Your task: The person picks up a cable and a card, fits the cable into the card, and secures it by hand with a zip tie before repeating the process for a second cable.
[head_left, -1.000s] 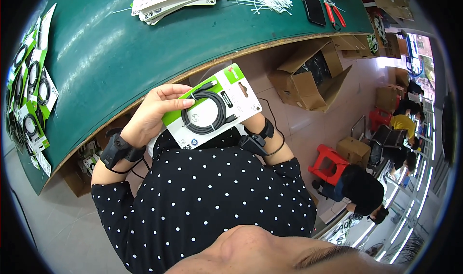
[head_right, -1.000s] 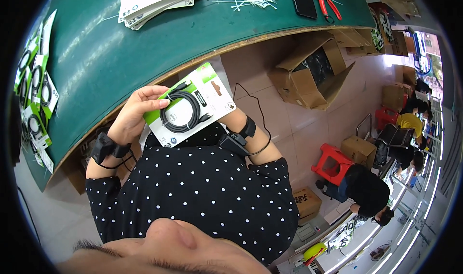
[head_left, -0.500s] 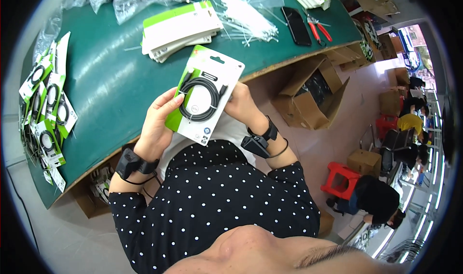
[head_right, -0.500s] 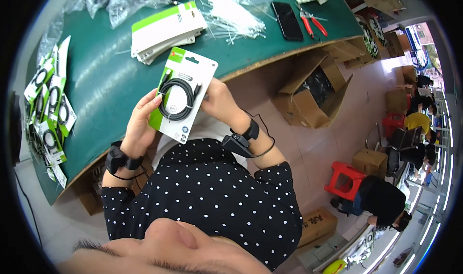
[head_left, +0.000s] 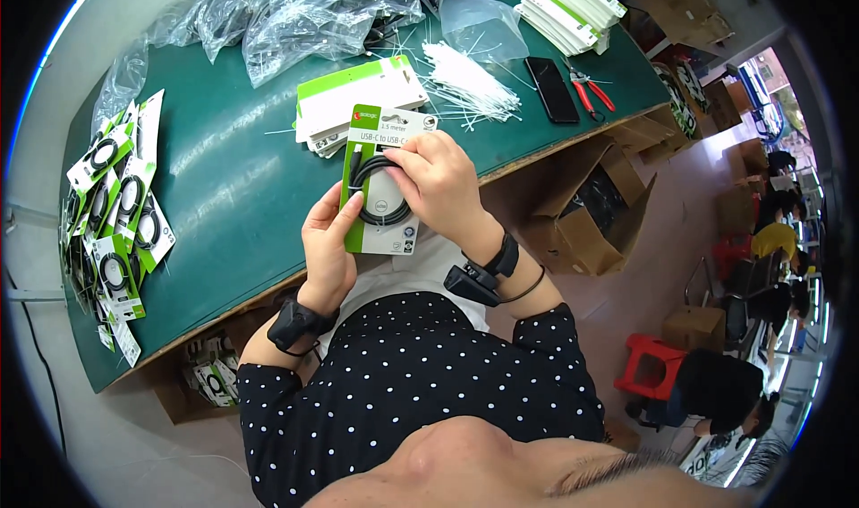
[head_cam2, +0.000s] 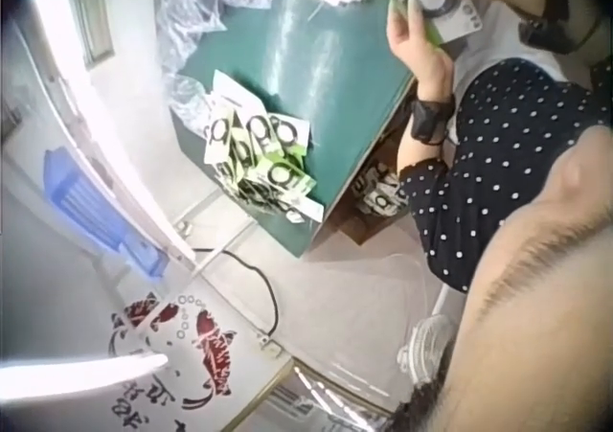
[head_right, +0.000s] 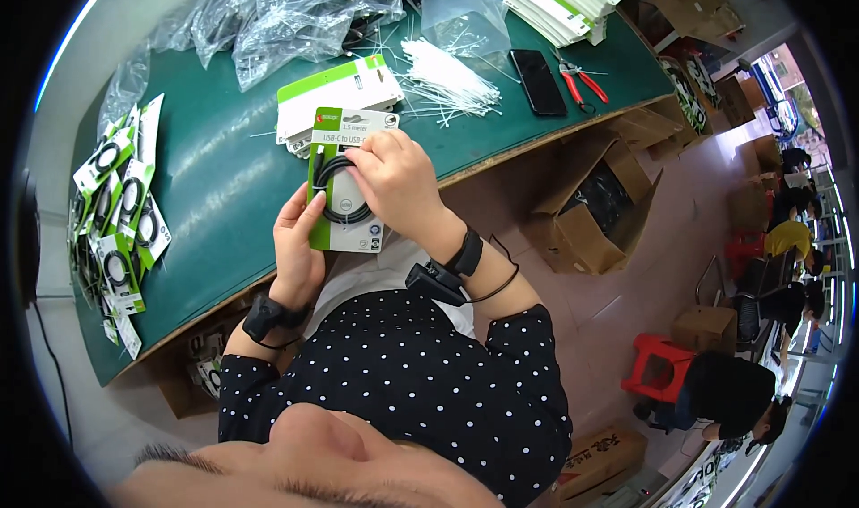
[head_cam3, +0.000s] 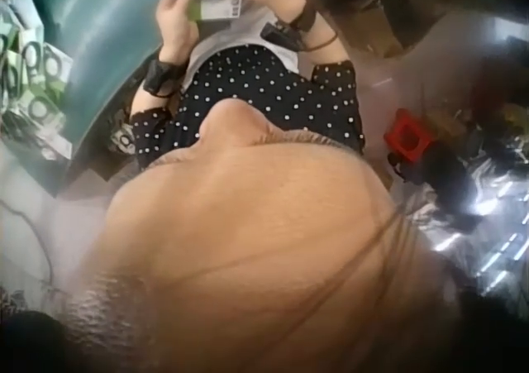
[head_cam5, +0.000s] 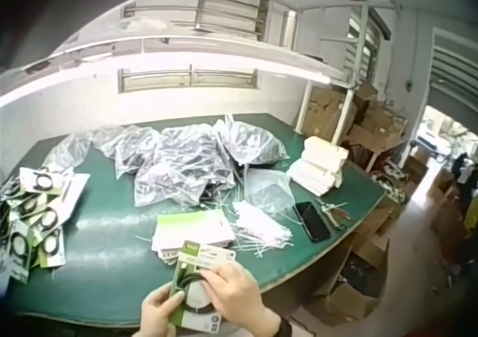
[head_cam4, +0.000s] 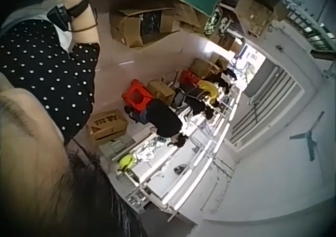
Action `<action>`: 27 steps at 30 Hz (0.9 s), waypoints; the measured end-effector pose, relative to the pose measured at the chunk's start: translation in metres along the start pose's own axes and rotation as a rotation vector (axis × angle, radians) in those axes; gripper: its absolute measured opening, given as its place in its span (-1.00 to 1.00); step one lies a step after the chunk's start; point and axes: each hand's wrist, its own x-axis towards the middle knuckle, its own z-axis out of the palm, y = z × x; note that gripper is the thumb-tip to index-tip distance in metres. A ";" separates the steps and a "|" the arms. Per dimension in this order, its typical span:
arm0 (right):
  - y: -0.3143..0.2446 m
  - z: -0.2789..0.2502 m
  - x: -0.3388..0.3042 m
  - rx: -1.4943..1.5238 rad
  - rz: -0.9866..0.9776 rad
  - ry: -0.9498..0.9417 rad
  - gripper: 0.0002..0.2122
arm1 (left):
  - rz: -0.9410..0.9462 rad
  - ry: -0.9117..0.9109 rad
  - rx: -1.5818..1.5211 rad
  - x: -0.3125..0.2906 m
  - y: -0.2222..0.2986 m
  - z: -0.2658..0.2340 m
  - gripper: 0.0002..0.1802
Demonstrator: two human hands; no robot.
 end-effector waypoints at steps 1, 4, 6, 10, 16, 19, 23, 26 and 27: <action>0.003 0.000 0.000 0.033 -0.013 -0.022 -0.80 | -0.006 0.003 0.000 0.001 0.000 -0.001 -0.63; 0.013 0.004 0.002 0.101 -0.024 -0.074 -0.80 | -0.006 0.013 0.009 0.006 0.000 0.000 -0.64; 0.018 0.007 0.000 0.097 -0.019 -0.102 -0.79 | -0.069 0.027 -0.007 0.006 0.002 0.000 -0.65; 0.002 -0.002 0.007 0.094 -0.066 -0.044 -0.78 | -0.178 0.037 -0.100 0.016 0.011 -0.003 -0.67; -0.003 -0.005 -0.016 0.230 -0.151 -0.342 -0.76 | -0.221 -0.023 -0.177 0.015 0.014 -0.006 -0.71; 0.001 -0.003 -0.016 0.242 -0.200 -0.342 -0.76 | -0.283 -0.074 -0.037 0.013 0.014 -0.011 -0.72; -0.001 -0.002 -0.017 0.281 -0.195 -0.357 -0.76 | -0.269 -0.122 0.030 0.016 0.016 -0.016 -0.71; 0.002 -0.001 -0.018 0.286 -0.225 -0.332 -0.77 | -0.237 -0.126 0.027 0.015 0.017 -0.015 -0.69; 0.002 -0.001 -0.018 0.288 -0.239 -0.320 -0.77 | -0.227 -0.122 0.026 0.014 0.018 -0.013 -0.68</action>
